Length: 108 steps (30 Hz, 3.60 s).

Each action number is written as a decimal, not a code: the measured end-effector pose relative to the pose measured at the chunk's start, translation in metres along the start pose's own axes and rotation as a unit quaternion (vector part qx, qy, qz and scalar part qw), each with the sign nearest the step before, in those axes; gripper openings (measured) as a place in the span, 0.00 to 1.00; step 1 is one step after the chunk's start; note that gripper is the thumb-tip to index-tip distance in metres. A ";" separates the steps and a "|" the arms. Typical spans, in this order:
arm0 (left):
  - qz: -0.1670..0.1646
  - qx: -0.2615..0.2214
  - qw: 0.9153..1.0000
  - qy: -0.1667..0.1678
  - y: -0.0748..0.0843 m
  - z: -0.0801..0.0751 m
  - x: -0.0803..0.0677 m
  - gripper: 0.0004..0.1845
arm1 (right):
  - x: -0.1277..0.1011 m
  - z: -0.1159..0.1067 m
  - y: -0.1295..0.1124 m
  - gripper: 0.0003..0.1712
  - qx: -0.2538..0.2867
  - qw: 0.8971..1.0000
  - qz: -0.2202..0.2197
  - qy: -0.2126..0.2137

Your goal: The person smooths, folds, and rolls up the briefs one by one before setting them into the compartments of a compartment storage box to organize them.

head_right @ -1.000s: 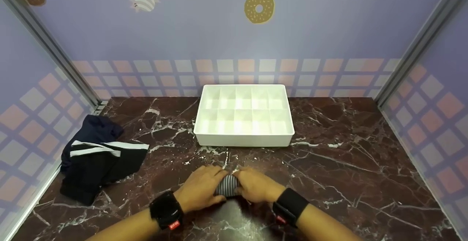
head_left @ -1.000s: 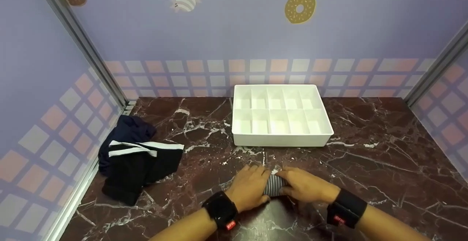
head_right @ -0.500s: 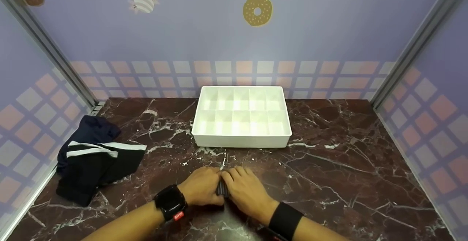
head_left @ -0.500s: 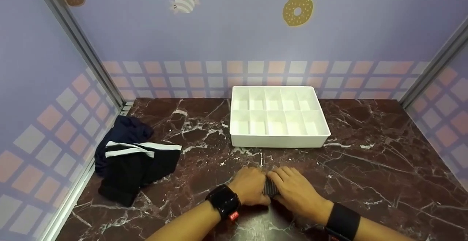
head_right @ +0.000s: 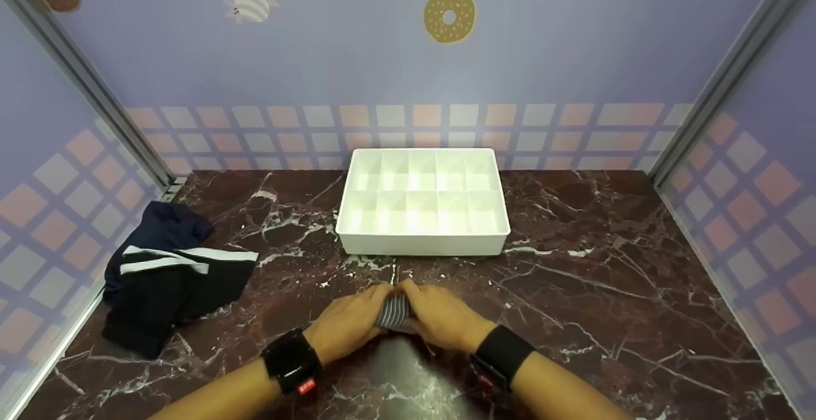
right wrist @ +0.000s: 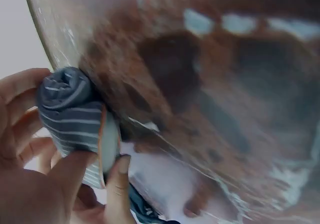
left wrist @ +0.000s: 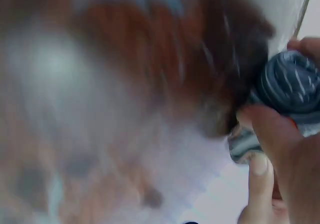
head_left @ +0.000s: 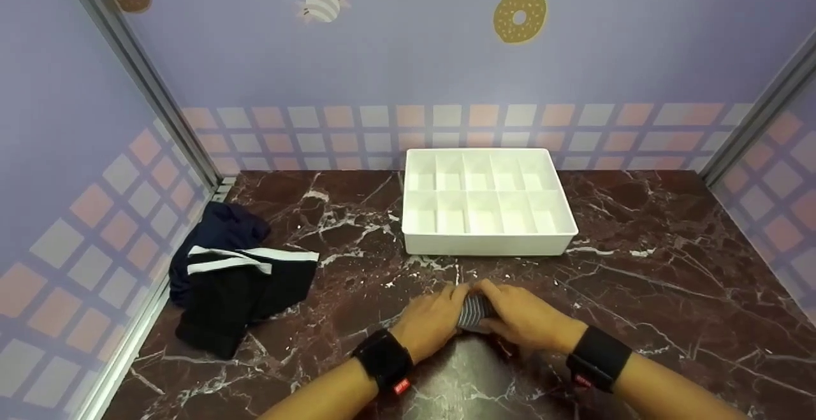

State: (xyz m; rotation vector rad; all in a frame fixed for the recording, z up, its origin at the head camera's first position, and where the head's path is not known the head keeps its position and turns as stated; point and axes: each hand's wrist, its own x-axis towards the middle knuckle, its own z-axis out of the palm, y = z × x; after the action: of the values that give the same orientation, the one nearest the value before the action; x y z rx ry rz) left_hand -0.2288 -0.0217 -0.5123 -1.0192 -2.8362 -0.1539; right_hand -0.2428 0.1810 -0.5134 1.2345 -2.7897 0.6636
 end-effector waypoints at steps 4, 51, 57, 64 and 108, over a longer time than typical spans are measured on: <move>0.040 0.084 0.994 0.060 0.002 0.004 0.001 0.14 | 0.001 -0.002 0.002 0.25 0.012 1.000 -0.002 -0.020; 0.007 -0.015 0.994 -0.104 -0.008 -0.020 0.013 0.31 | 0.004 0.010 -0.012 0.28 -0.188 0.970 -0.104 0.116; -0.045 -0.065 0.995 -0.064 -0.011 -0.030 0.017 0.35 | 0.009 -0.011 -0.011 0.38 -0.132 0.980 -0.086 0.121; -0.107 -0.084 0.987 0.089 -0.012 -0.038 0.025 0.32 | 0.028 -0.048 0.006 0.33 -0.054 0.982 -0.012 0.179; -0.142 -0.081 0.986 0.020 -0.008 -0.015 0.000 0.30 | 0.072 -0.053 0.080 0.18 -0.165 0.952 0.223 0.134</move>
State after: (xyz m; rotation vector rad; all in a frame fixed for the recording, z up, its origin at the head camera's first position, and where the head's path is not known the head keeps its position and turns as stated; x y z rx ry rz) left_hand -0.2327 -0.0294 -0.4979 -0.6213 -2.9544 -0.4321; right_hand -0.3577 0.1987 -0.4817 0.4236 -2.7978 0.3171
